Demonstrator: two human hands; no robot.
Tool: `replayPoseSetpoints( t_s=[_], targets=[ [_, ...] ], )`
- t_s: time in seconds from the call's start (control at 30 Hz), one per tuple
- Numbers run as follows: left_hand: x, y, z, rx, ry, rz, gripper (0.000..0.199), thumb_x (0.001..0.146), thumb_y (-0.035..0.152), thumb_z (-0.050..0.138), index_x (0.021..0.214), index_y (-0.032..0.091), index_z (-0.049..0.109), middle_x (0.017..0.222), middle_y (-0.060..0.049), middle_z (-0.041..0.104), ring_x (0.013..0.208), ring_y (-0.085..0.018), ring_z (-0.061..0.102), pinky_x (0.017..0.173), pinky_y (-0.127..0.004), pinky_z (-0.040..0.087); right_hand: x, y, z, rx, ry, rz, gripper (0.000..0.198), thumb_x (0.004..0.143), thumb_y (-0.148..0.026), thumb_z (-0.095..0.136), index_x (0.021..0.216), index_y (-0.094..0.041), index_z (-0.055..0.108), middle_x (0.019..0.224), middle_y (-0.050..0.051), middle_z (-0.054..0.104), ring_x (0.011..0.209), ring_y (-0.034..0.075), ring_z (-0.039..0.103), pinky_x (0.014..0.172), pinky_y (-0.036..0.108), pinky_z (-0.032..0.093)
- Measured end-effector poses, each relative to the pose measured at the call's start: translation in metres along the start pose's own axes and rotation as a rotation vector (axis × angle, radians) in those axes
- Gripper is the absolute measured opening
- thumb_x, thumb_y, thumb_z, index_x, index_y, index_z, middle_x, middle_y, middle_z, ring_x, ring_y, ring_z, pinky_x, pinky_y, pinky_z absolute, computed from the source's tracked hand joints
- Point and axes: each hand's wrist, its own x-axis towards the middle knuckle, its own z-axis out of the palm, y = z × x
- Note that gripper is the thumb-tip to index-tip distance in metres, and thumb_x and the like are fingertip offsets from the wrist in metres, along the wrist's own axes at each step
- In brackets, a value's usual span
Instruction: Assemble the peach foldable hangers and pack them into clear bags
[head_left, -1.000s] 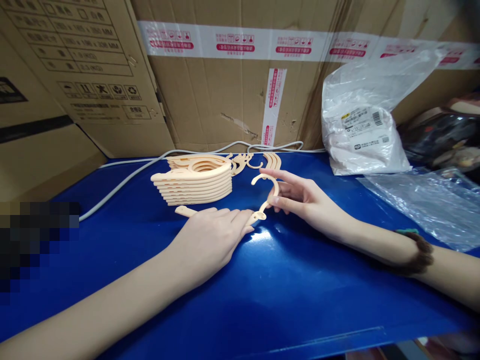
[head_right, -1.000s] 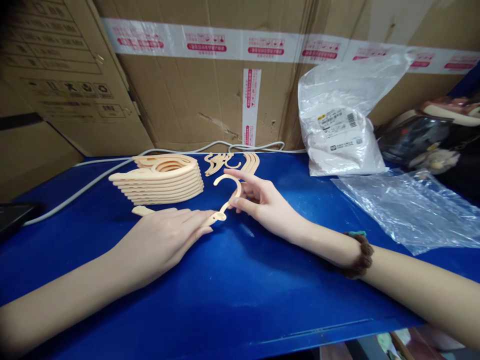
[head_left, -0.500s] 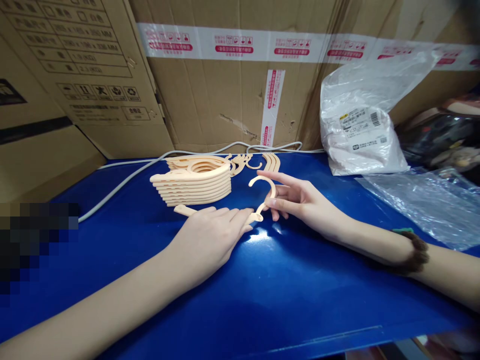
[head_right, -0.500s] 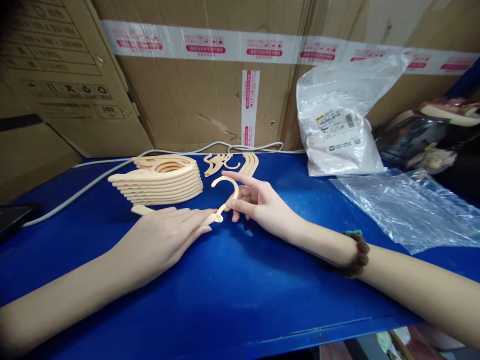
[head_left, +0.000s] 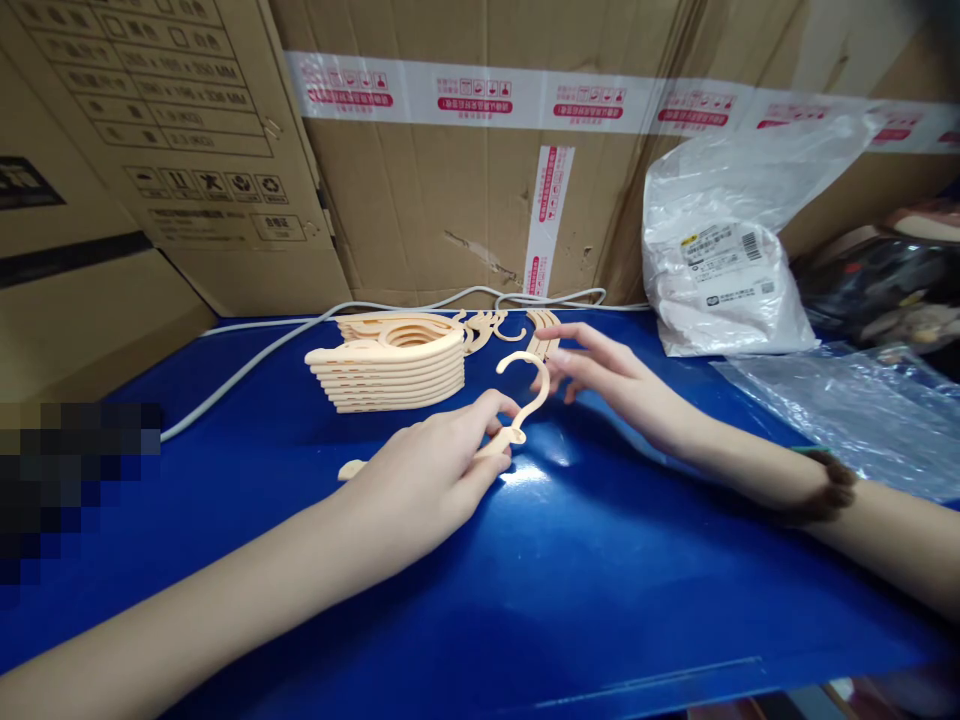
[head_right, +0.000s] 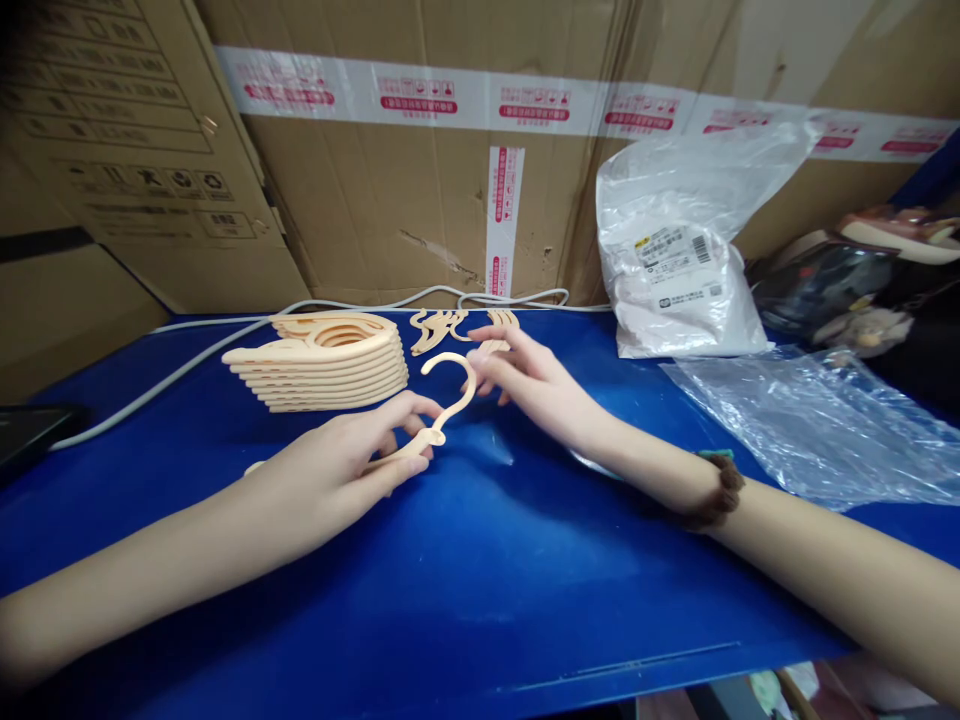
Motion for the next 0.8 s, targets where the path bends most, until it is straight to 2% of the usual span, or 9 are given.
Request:
replayPoseSetpoints(
  t_s=[0.07, 0.13, 0.23, 0.33, 0.4, 0.5, 0.6, 0.7, 0.8],
  targets=[
    [0.005, 0.000, 0.001, -0.207, -0.027, -0.046, 0.014, 0.093, 0.026, 0.048, 0.106, 0.022, 0.052, 0.095, -0.001, 0.066, 0.067, -0.014, 0.064, 0.056, -0.024, 0.047, 0.008, 0.008, -0.011, -0.114, 0.046, -0.033, 0.039, 0.094, -0.046, 0.050, 0.122, -0.020, 0.052, 0.104, 0.007, 0.068, 0.096, 0.021, 0.063, 0.080, 0.037, 0.050],
    [0.009, 0.000, 0.003, -0.377, -0.053, -0.095, 0.009, 0.090, 0.025, 0.052, 0.097, 0.020, 0.050, 0.089, 0.000, 0.063, 0.060, -0.011, 0.060, 0.048, -0.020, 0.043, 0.015, 0.018, -0.022, -0.299, 0.023, -0.088, 0.044, 0.093, -0.048, 0.052, 0.127, -0.020, 0.050, 0.123, 0.010, 0.064, 0.113, 0.024, 0.059, 0.094, 0.042, 0.046],
    [0.013, 0.001, 0.006, -0.492, -0.053, -0.125, 0.013, 0.089, 0.031, 0.054, 0.093, 0.020, 0.050, 0.084, 0.001, 0.060, 0.058, -0.010, 0.057, 0.040, -0.015, 0.039, 0.021, 0.029, -0.034, -0.651, -0.034, -0.126, 0.047, 0.095, -0.047, 0.047, 0.132, -0.018, 0.049, 0.138, 0.013, 0.056, 0.125, 0.029, 0.052, 0.104, 0.048, 0.039],
    [0.015, 0.002, 0.007, -0.555, -0.033, -0.124, 0.019, 0.090, 0.037, 0.052, 0.088, 0.019, 0.052, 0.079, 0.000, 0.059, 0.063, -0.012, 0.058, 0.038, -0.015, 0.041, 0.021, 0.026, -0.036, -0.939, -0.038, -0.169, 0.044, 0.098, -0.046, 0.041, 0.128, -0.015, 0.053, 0.129, 0.015, 0.063, 0.116, 0.032, 0.058, 0.098, 0.050, 0.041],
    [0.015, 0.002, 0.008, -0.632, -0.016, -0.141, 0.019, 0.087, 0.037, 0.055, 0.085, 0.018, 0.053, 0.073, 0.000, 0.055, 0.069, -0.015, 0.059, 0.039, -0.017, 0.046, 0.018, 0.017, -0.035, -1.100, 0.024, -0.182, 0.043, 0.098, -0.045, 0.041, 0.124, -0.014, 0.056, 0.107, 0.013, 0.072, 0.101, 0.031, 0.064, 0.090, 0.047, 0.044],
    [0.015, 0.003, 0.007, -0.776, 0.001, -0.214, 0.016, 0.083, 0.031, 0.062, 0.083, 0.017, 0.055, 0.073, 0.001, 0.054, 0.077, -0.017, 0.061, 0.047, -0.021, 0.056, 0.015, 0.007, -0.034, -1.268, 0.130, -0.076, 0.039, 0.098, -0.045, 0.042, 0.117, -0.016, 0.061, 0.080, 0.008, 0.072, 0.075, 0.027, 0.066, 0.069, 0.038, 0.044],
    [0.014, 0.004, 0.006, -0.857, 0.012, -0.298, 0.010, 0.082, 0.024, 0.065, 0.082, 0.016, 0.058, 0.080, -0.001, 0.061, 0.078, -0.014, 0.063, 0.056, -0.023, 0.059, 0.014, 0.009, -0.037, -1.365, 0.173, -0.044, 0.036, 0.096, -0.043, 0.046, 0.114, -0.018, 0.063, 0.092, 0.010, 0.072, 0.076, 0.026, 0.065, 0.057, 0.033, 0.037],
    [0.013, 0.004, 0.006, -0.888, 0.014, -0.340, 0.007, 0.081, 0.020, 0.066, 0.082, 0.015, 0.061, 0.085, -0.003, 0.065, 0.079, -0.014, 0.065, 0.061, -0.024, 0.061, 0.014, 0.020, -0.042, -1.423, 0.149, -0.067, 0.038, 0.094, -0.043, 0.047, 0.115, -0.017, 0.065, 0.107, 0.014, 0.068, 0.085, 0.028, 0.065, 0.057, 0.032, 0.038],
    [0.012, 0.004, 0.006, -0.900, 0.017, -0.365, 0.006, 0.082, 0.019, 0.065, 0.083, 0.015, 0.061, 0.088, -0.003, 0.065, 0.080, -0.014, 0.065, 0.064, -0.026, 0.061, 0.015, 0.028, -0.047, -1.309, 0.091, -0.011, 0.032, 0.091, -0.041, 0.050, 0.099, -0.017, 0.069, 0.099, 0.014, 0.067, 0.079, 0.027, 0.063, 0.058, 0.033, 0.039]
  ],
)
